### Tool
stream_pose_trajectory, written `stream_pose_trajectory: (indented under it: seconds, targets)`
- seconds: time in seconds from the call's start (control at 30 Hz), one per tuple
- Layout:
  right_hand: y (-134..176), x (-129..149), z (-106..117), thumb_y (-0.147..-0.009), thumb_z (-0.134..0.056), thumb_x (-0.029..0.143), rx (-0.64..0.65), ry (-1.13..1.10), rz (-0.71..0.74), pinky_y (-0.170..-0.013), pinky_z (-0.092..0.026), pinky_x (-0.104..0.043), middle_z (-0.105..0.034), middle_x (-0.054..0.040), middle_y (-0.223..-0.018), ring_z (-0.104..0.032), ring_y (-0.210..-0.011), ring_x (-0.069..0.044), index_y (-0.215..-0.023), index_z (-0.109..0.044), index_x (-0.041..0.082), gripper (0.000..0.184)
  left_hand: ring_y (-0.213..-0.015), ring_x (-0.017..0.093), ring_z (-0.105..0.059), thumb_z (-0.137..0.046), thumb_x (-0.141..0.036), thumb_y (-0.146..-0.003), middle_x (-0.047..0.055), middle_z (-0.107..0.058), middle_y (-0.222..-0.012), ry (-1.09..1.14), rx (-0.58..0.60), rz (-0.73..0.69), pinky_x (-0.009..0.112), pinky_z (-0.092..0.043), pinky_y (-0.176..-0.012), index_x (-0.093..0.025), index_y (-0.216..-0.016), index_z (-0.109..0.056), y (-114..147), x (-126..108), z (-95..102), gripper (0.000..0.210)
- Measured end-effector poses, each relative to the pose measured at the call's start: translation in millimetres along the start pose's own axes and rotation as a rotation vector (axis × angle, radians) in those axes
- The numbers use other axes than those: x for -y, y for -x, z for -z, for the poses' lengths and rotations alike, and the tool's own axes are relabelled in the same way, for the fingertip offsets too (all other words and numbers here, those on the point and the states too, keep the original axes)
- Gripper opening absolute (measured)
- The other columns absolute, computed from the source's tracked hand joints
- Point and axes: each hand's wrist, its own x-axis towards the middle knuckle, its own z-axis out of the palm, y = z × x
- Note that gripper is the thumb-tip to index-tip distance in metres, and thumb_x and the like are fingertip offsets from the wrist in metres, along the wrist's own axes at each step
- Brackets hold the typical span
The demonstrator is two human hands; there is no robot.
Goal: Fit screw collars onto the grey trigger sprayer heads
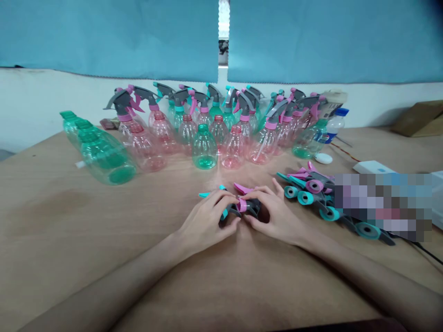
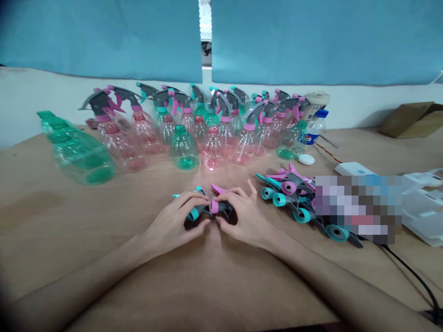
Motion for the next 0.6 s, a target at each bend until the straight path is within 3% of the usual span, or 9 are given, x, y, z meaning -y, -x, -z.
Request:
stream_pose_trajectory:
  seconds: [0.13, 0.43, 0.5, 0.6]
  targets:
    - [0.0, 1.2, -3.4, -0.079, -0.064, 0.036, -0.043, 0.032, -0.01, -0.108, -0.003, -0.061, -0.068, -0.001, -0.106, -0.055, -0.11, -0.026, -0.103, -0.053, 0.026, 0.028, -0.1, 0.02, -0.057, -0.057, -0.018, -0.081, 0.005, -0.059, -0.107, -0.007, -0.017, -0.001, 0.036, -0.048, -0.087, -0.019, -0.105, -0.052, -0.2, 0.5, -0.5, 0.024]
    - [5.1, 5.9, -0.3, -0.081, -0.065, 0.029, -0.178, -0.048, -0.077, -0.11, -0.003, -0.058, -0.069, 0.0033, -0.096, -0.063, -0.098, -0.02, -0.097, -0.055, 0.027, 0.018, -0.087, 0.017, -0.057, -0.052, -0.016, -0.086, 0.003, -0.061, -0.092, 0.005, -0.129, -0.027, 0.032, -0.048, -0.079, -0.019, -0.096, -0.055, 0.8, -0.9, 1.2, 0.011]
    - [5.5, 7.6, 1.0, -0.081, -0.064, 0.027, -0.231, -0.083, -0.07, -0.112, -0.008, -0.056, -0.069, 0.0021, -0.095, -0.064, -0.096, -0.019, -0.099, -0.054, 0.025, 0.02, -0.086, 0.017, -0.057, -0.053, -0.015, -0.086, 0.003, -0.061, -0.091, 0.028, -0.172, -0.034, 0.032, -0.048, -0.078, -0.019, -0.097, -0.056, 1.8, -3.7, 1.9, 0.012]
    - [6.0, 10.1, 0.8, -0.081, -0.065, 0.024, -0.282, -0.153, -0.04, -0.11, -0.024, -0.049, -0.068, -0.0005, -0.098, -0.064, -0.097, -0.018, -0.104, -0.053, 0.023, 0.026, -0.088, 0.017, -0.057, -0.055, -0.015, -0.085, 0.004, -0.059, -0.093, 0.047, -0.201, -0.043, 0.031, -0.048, -0.08, -0.018, -0.099, -0.056, 3.7, -8.7, 2.1, 0.014]
